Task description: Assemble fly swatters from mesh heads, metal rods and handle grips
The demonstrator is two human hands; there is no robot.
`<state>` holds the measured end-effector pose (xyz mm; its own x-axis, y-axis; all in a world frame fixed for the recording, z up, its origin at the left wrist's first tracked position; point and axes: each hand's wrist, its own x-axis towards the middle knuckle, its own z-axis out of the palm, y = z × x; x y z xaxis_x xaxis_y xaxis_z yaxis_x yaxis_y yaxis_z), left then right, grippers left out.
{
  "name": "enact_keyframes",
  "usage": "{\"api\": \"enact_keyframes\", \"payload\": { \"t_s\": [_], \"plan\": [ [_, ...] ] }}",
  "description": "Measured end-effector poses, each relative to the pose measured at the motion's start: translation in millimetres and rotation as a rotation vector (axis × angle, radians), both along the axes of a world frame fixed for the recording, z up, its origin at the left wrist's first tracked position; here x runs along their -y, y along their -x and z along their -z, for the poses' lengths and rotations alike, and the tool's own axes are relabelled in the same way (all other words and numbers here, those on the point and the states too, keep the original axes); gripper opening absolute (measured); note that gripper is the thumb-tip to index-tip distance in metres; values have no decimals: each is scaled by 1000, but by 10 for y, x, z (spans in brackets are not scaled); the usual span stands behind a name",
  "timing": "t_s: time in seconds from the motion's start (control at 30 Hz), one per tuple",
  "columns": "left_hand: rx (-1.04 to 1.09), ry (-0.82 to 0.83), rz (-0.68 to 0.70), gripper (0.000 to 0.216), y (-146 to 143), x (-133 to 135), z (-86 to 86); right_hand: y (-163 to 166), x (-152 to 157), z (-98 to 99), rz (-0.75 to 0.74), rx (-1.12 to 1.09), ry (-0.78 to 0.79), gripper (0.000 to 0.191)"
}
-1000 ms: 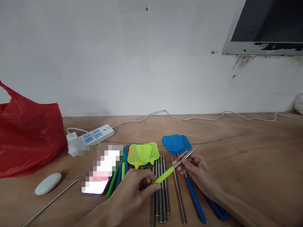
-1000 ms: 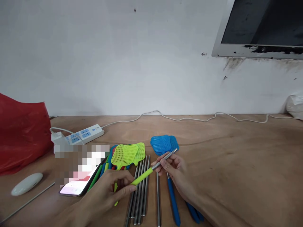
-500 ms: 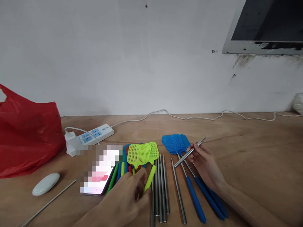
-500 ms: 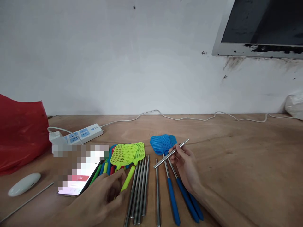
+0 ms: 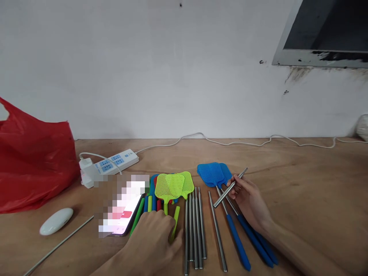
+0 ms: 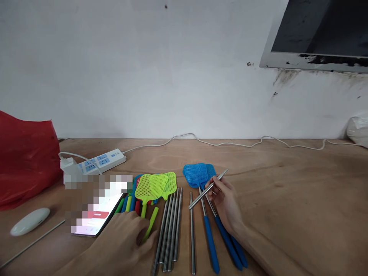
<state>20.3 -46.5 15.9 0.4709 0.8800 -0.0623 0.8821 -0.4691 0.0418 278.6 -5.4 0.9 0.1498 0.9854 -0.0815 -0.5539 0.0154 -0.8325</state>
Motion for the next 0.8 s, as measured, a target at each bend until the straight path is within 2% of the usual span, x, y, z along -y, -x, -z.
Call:
{"api": "enact_keyframes", "payload": {
  "t_s": [0.13,0.23,0.47,0.67,0.8],
  "plan": [
    [74,22,109,17,2,-38,-30,-3,2,7,-7,2,-3,25],
    [42,48,185,15,15,-61,-15,-3,4,3,-10,4,-5,26],
    [-95,-62,67,18,59,-102,137,71,40,-27,-67,114,-33,33],
    [-25,-63,44,17,87,-138,127,86,33,47,-73,362,-95,57],
    [52,-62,67,14,138,-174,121,108,65,57,-123,525,-104,65]
  ]
}}
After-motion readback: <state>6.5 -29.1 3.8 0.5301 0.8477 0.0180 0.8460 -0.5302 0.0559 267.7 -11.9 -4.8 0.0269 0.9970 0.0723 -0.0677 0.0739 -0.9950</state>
